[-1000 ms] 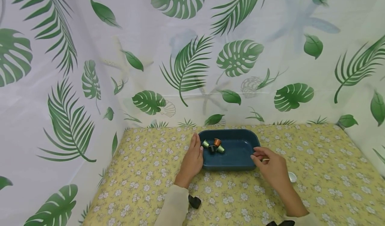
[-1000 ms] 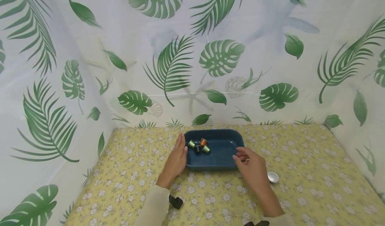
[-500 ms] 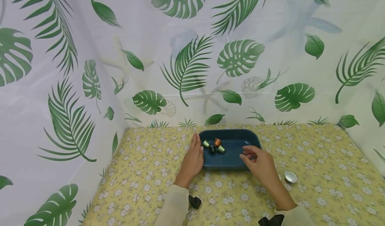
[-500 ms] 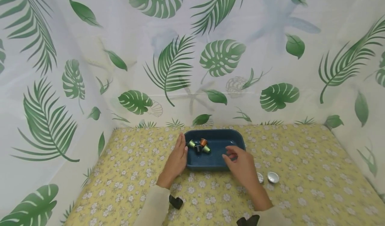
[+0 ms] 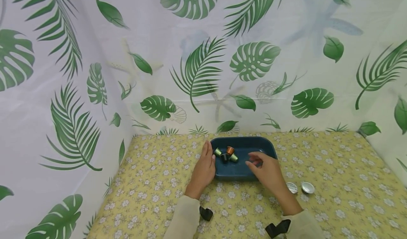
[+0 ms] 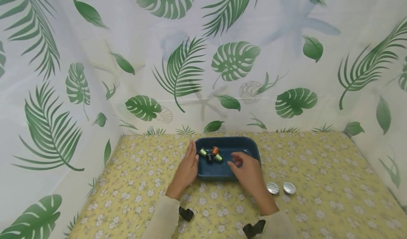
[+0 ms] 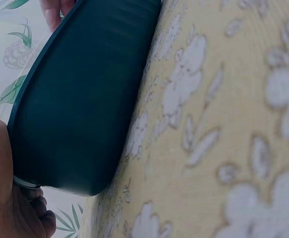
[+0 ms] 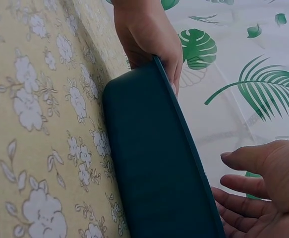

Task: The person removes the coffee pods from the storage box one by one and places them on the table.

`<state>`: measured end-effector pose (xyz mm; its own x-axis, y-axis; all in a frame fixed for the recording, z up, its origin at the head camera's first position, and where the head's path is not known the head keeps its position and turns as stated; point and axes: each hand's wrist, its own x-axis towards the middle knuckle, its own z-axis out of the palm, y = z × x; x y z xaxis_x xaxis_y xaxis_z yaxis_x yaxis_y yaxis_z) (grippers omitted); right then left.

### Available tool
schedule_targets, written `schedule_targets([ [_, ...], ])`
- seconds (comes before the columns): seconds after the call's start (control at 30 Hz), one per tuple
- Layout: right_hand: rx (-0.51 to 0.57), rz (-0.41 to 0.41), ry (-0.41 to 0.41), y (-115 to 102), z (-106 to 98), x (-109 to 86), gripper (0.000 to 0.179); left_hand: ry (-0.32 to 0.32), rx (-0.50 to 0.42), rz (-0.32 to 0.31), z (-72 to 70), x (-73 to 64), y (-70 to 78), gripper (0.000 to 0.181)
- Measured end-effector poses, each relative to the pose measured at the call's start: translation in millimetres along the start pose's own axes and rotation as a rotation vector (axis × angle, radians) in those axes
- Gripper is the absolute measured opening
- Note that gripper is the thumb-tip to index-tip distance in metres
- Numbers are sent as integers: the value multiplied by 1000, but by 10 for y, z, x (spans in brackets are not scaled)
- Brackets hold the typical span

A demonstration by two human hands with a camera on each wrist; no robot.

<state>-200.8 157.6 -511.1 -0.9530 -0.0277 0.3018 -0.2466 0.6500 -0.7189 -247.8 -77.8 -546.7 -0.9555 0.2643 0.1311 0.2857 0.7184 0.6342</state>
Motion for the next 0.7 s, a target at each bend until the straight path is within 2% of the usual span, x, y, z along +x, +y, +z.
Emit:
schedule_targets([
  [0.37,-20,-18,-97,24,140,142,35,6,12,15,6,-24,-6,58],
  [0.7,-60,-13,-138,-16,218,314,36,4,-1,17,-40,-23,32,58],
])
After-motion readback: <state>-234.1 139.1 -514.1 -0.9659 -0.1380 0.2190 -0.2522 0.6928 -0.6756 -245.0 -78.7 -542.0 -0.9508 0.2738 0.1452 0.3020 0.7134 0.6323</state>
